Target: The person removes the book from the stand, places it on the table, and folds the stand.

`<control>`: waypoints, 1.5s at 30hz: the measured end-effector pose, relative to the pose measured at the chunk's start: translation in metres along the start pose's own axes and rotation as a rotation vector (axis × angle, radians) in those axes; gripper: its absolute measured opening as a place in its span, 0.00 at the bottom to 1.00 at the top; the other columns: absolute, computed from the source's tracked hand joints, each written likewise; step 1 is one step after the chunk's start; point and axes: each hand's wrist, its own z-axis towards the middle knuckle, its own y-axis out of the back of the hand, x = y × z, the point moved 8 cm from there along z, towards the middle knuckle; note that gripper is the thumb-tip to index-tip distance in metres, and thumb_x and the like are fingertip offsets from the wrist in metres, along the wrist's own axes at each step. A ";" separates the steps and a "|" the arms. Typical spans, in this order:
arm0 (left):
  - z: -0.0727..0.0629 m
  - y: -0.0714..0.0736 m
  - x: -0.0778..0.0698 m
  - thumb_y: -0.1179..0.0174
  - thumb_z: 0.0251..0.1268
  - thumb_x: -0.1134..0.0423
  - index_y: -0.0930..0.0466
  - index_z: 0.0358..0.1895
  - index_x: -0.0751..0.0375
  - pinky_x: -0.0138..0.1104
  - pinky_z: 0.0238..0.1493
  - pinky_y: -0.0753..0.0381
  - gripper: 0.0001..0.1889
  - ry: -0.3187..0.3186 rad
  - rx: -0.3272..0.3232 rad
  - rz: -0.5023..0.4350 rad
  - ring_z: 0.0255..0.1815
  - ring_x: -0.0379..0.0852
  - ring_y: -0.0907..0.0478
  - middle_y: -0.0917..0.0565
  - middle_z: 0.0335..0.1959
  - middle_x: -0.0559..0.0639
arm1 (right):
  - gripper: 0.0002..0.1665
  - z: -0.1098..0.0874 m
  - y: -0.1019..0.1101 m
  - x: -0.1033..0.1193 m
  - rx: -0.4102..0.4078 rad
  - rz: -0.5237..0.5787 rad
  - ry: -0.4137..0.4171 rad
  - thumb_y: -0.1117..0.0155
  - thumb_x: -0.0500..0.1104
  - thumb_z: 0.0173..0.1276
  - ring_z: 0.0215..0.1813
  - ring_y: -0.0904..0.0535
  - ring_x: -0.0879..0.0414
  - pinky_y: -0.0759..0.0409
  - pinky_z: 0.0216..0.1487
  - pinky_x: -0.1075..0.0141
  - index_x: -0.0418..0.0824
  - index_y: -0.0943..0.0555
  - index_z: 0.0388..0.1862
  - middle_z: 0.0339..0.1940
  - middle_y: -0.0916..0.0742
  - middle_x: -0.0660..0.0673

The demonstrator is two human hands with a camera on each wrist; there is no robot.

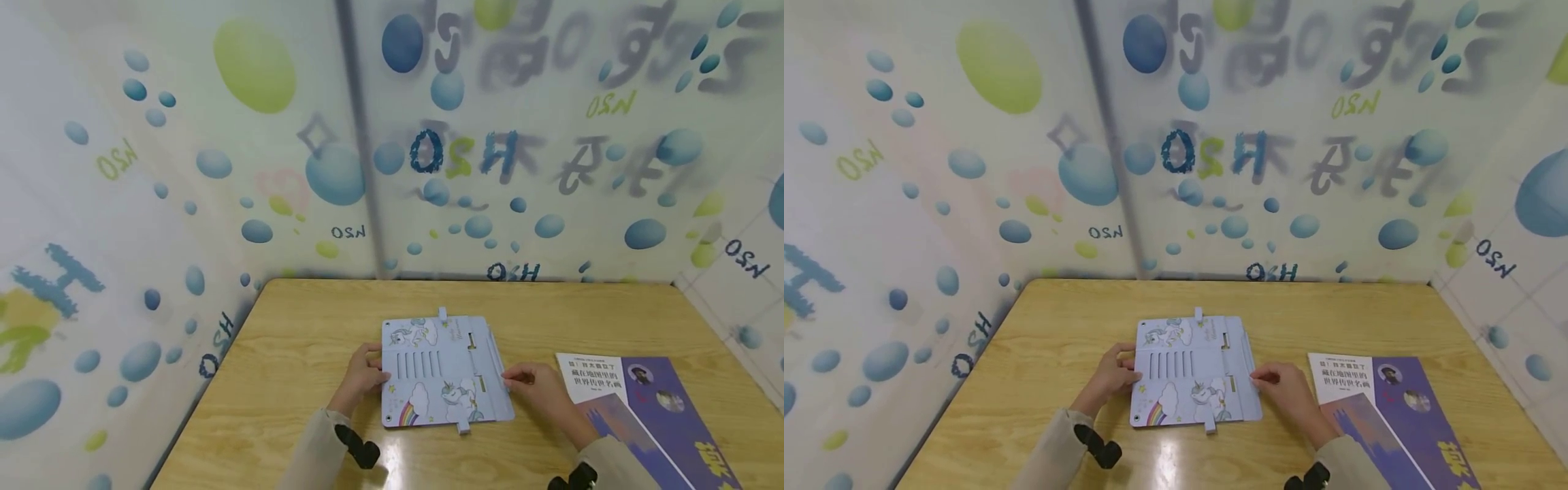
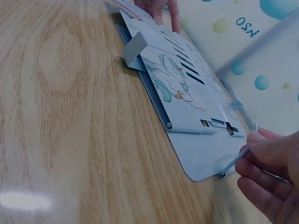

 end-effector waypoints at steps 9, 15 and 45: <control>0.000 -0.001 0.000 0.42 0.49 0.85 0.36 0.59 0.67 0.34 0.23 0.24 0.30 -0.004 -0.015 0.007 0.27 0.46 0.24 0.22 0.33 0.58 | 0.03 0.000 0.002 0.004 0.013 -0.091 0.024 0.30 0.33 0.51 0.29 0.21 0.57 0.24 0.30 0.68 0.39 0.15 0.27 0.27 0.14 0.47; 0.000 0.000 -0.003 0.43 0.47 0.86 0.36 0.59 0.68 0.32 0.19 0.27 0.31 -0.018 -0.023 0.003 0.25 0.46 0.26 0.24 0.31 0.58 | 0.03 0.003 -0.002 0.005 0.016 -0.101 0.073 0.30 0.34 0.52 0.30 0.19 0.56 0.23 0.31 0.69 0.39 0.15 0.27 0.27 0.14 0.46; 0.004 0.001 0.005 0.42 0.48 0.85 0.35 0.59 0.66 0.36 0.24 0.22 0.31 0.012 -0.010 -0.036 0.26 0.46 0.23 0.22 0.33 0.58 | 0.08 0.005 -0.028 0.015 0.096 -0.244 0.011 0.29 0.35 0.49 0.26 0.28 0.63 0.28 0.28 0.67 0.46 0.19 0.21 0.21 0.20 0.55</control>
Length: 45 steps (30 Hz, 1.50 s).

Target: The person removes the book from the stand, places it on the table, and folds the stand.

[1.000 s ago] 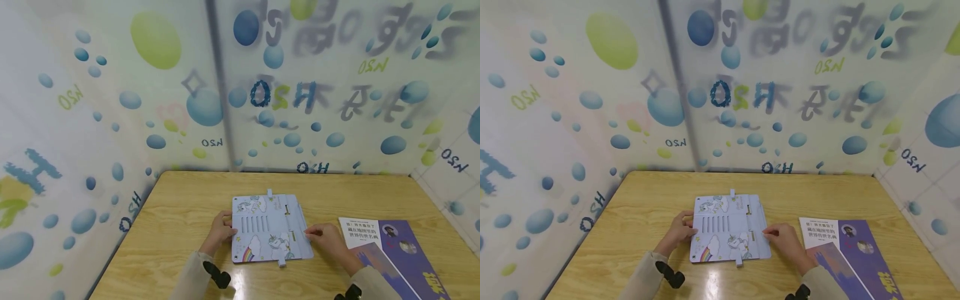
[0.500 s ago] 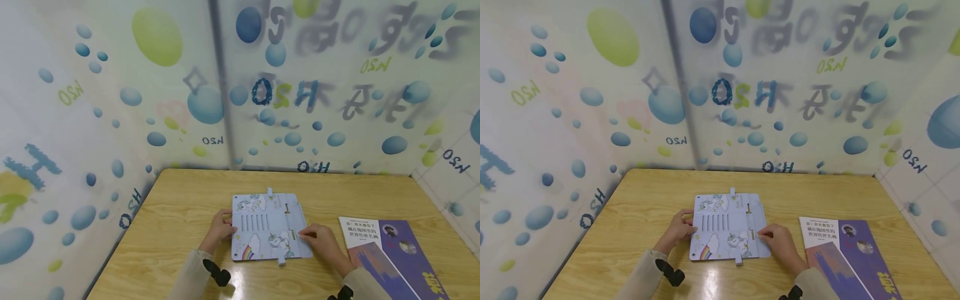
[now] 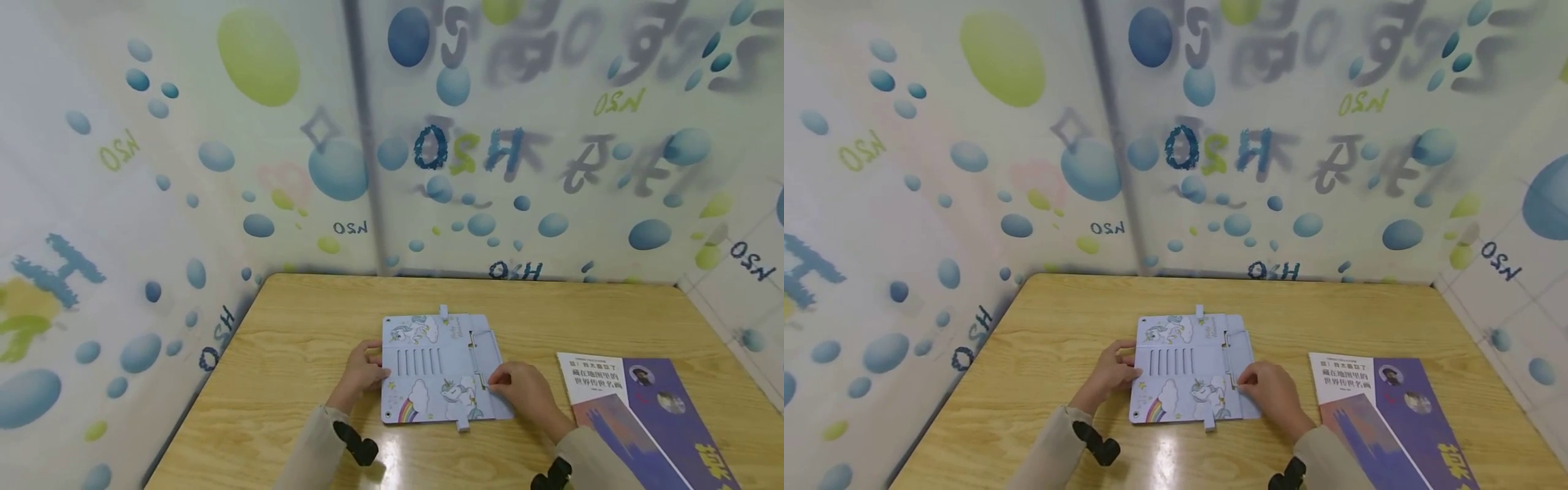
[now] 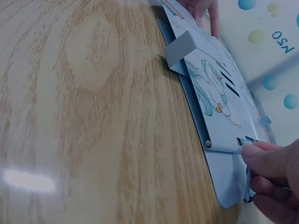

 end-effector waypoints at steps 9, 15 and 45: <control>0.000 0.001 0.001 0.41 0.46 0.85 0.35 0.58 0.67 0.34 0.22 0.23 0.31 -0.005 0.000 0.000 0.25 0.46 0.23 0.21 0.32 0.59 | 0.10 0.001 -0.004 0.004 0.049 -0.031 0.004 0.28 0.35 0.49 0.25 0.30 0.63 0.30 0.26 0.67 0.47 0.21 0.18 0.20 0.22 0.55; -0.001 0.002 -0.006 0.41 0.46 0.85 0.35 0.59 0.68 0.35 0.24 0.22 0.32 -0.022 0.012 -0.009 0.26 0.46 0.23 0.21 0.33 0.60 | 0.10 0.003 -0.002 0.004 0.043 -0.028 0.000 0.29 0.35 0.50 0.25 0.30 0.63 0.30 0.27 0.67 0.47 0.21 0.19 0.21 0.22 0.56; 0.055 -0.064 -0.092 0.48 0.65 0.65 0.33 0.61 0.66 0.42 0.42 0.24 0.22 -0.142 0.254 0.238 0.44 0.52 0.24 0.23 0.48 0.60 | 0.05 -0.059 -0.021 0.047 0.330 0.349 0.333 0.33 0.40 0.57 0.29 0.25 0.68 0.24 0.30 0.71 0.39 0.19 0.28 0.26 0.19 0.58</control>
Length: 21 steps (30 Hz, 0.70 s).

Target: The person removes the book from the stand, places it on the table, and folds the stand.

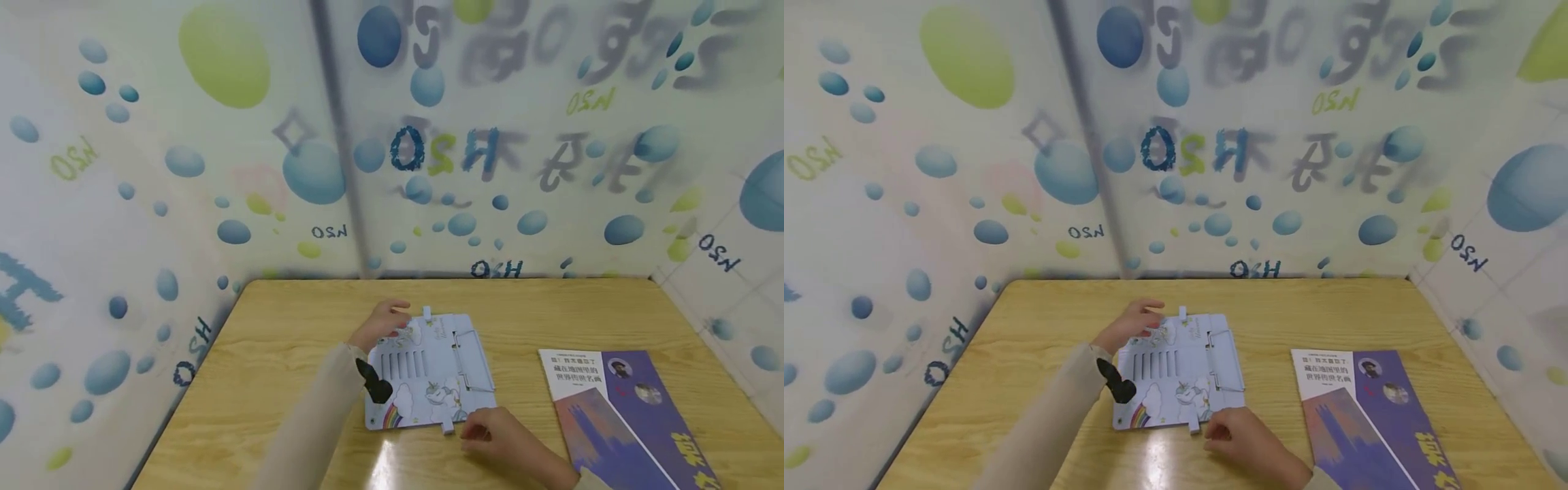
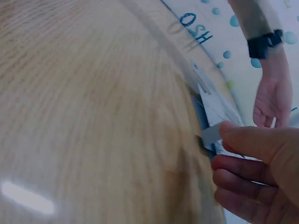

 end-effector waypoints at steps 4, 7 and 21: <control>0.011 -0.005 0.006 0.48 0.66 0.65 0.36 0.64 0.65 0.37 0.35 0.23 0.24 0.018 -0.033 -0.007 0.41 0.53 0.23 0.23 0.46 0.62 | 0.05 0.008 -0.011 -0.005 -0.029 0.038 -0.029 0.33 0.42 0.57 0.27 0.26 0.68 0.24 0.28 0.71 0.42 0.19 0.27 0.24 0.20 0.59; 0.019 -0.010 0.010 0.48 0.66 0.65 0.38 0.65 0.64 0.32 0.26 0.25 0.24 0.025 -0.060 -0.010 0.31 0.47 0.23 0.20 0.38 0.60 | 0.06 0.014 -0.014 -0.010 -0.065 0.020 -0.056 0.32 0.43 0.57 0.25 0.27 0.69 0.25 0.26 0.72 0.43 0.20 0.24 0.21 0.21 0.59; 0.032 -0.035 0.013 0.52 0.69 0.63 0.32 0.63 0.57 0.29 0.15 0.34 0.20 -0.012 -0.056 0.118 0.17 0.39 0.33 0.20 0.31 0.53 | 0.12 0.011 -0.012 -0.021 -0.176 -0.043 -0.092 0.32 0.48 0.57 0.22 0.30 0.70 0.28 0.23 0.72 0.47 0.23 0.19 0.17 0.24 0.60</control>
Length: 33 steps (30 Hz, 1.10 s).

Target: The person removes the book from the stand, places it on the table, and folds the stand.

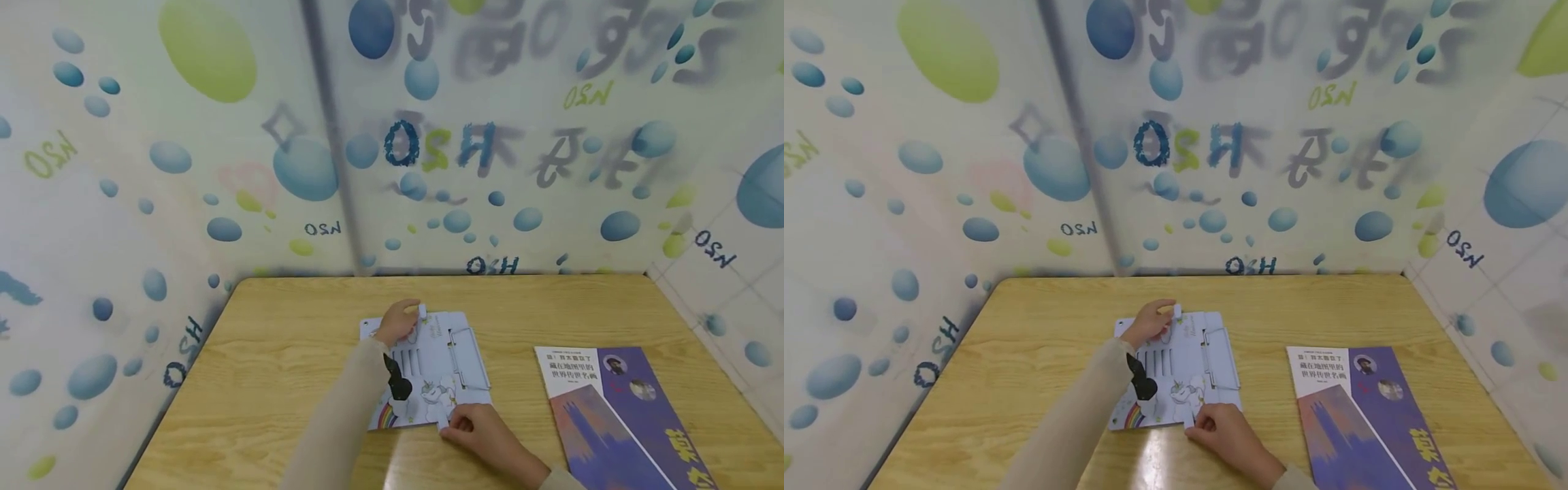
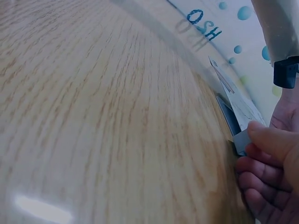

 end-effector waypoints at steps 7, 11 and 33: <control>-0.007 0.000 -0.006 0.52 0.68 0.64 0.31 0.61 0.59 0.30 0.14 0.37 0.18 0.007 -0.032 -0.008 0.12 0.39 0.40 0.22 0.29 0.54 | 0.12 0.001 0.001 0.000 -0.028 -0.018 -0.052 0.32 0.49 0.56 0.20 0.33 0.69 0.32 0.21 0.73 0.48 0.23 0.18 0.15 0.26 0.60; -0.011 0.000 -0.007 0.50 0.67 0.65 0.29 0.58 0.58 0.30 0.14 0.38 0.17 -0.004 -0.053 0.009 0.11 0.38 0.42 0.24 0.25 0.51 | 0.13 0.002 0.001 -0.002 -0.024 -0.008 -0.110 0.34 0.47 0.58 0.17 0.34 0.69 0.33 0.19 0.72 0.46 0.24 0.18 0.12 0.26 0.59; -0.020 0.006 0.007 0.51 0.68 0.68 0.28 0.59 0.61 0.32 0.20 0.32 0.17 -0.058 -0.025 -0.064 0.24 0.44 0.31 0.23 0.37 0.57 | 0.09 0.003 0.022 -0.009 0.077 0.103 -0.135 0.37 0.43 0.62 0.24 0.26 0.64 0.27 0.25 0.71 0.37 0.18 0.28 0.21 0.18 0.51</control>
